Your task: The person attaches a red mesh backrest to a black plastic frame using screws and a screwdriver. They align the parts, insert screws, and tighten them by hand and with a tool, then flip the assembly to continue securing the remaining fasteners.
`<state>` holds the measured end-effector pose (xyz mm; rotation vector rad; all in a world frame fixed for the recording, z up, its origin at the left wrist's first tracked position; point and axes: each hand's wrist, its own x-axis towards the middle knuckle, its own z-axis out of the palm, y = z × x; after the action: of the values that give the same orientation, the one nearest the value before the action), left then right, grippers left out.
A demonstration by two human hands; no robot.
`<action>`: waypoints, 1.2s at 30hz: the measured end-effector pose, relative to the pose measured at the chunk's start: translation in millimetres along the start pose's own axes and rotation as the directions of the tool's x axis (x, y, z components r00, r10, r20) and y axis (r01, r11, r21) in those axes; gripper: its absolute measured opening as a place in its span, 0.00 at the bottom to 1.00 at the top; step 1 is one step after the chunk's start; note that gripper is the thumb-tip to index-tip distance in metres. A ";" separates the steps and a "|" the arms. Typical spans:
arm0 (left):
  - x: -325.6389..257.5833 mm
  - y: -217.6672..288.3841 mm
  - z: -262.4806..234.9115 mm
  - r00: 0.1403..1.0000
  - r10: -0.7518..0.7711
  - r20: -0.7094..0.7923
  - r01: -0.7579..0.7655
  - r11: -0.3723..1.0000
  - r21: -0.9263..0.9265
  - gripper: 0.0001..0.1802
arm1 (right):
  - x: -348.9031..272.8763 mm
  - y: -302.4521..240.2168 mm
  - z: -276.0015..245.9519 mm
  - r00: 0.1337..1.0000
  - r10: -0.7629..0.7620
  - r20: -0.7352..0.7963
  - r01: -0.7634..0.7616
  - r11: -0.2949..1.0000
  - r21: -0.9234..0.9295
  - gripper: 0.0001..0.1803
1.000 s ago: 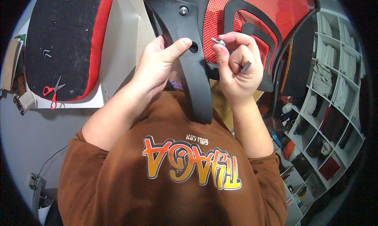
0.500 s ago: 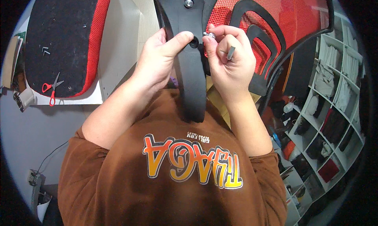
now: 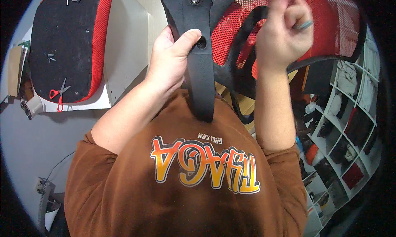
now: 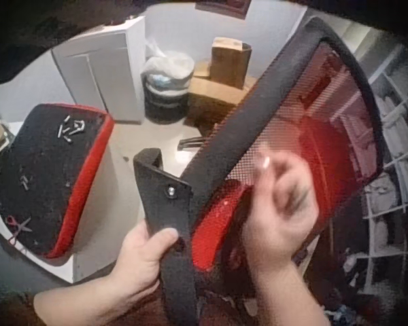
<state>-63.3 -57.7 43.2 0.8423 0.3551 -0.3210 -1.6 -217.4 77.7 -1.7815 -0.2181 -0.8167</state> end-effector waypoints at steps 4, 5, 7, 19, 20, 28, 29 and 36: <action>1.8 1.0 5.0 1.000 -0.029 0.005 0.028 0.999 0.034 0.14 | 39.0 26.2 25.9 0.970 -0.237 -0.055 0.240 0.969 0.054 0.19; 2.7 0.2 4.7 1.000 -0.024 -0.011 0.024 0.999 0.027 0.14 | 40.3 29.1 29.3 0.965 -0.259 -0.036 0.260 0.965 0.024 0.19; 5.1 1.8 3.7 0.999 -0.026 -0.024 0.027 0.999 0.039 0.14 | 42.5 28.4 34.1 0.969 -0.247 0.002 0.247 0.968 0.031 0.18; 12.0 14.2 -19.4 0.996 -0.035 -0.080 0.052 0.973 0.223 0.14 | 53.3 68.1 80.2 0.946 0.104 0.307 -0.310 0.569 0.762 0.19; 11.8 14.3 -24.7 0.997 -0.038 -0.074 0.052 0.978 0.204 0.14 | 50.9 63.6 85.1 0.932 0.141 0.335 -0.353 0.567 0.744 0.19; 15.1 8.7 -32.7 0.997 -0.032 0.065 0.017 0.973 0.232 0.18 | 50.2 67.4 86.6 0.897 0.191 0.398 -0.429 0.593 0.682 0.18; 14.2 7.5 -32.0 0.998 -0.019 0.058 0.005 0.975 0.222 0.19 | 50.5 65.2 86.0 0.890 0.191 0.415 -0.441 0.593 0.673 0.18; 14.6 4.1 -29.2 0.999 -0.012 0.046 0.002 0.977 0.215 0.21 | 49.9 53.7 86.5 0.906 0.134 0.401 -0.396 0.598 0.697 0.18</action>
<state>-53.8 -34.7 21.8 1.0438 0.2829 -0.3898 99.7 -172.1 54.4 -1.0506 -0.4213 -0.1369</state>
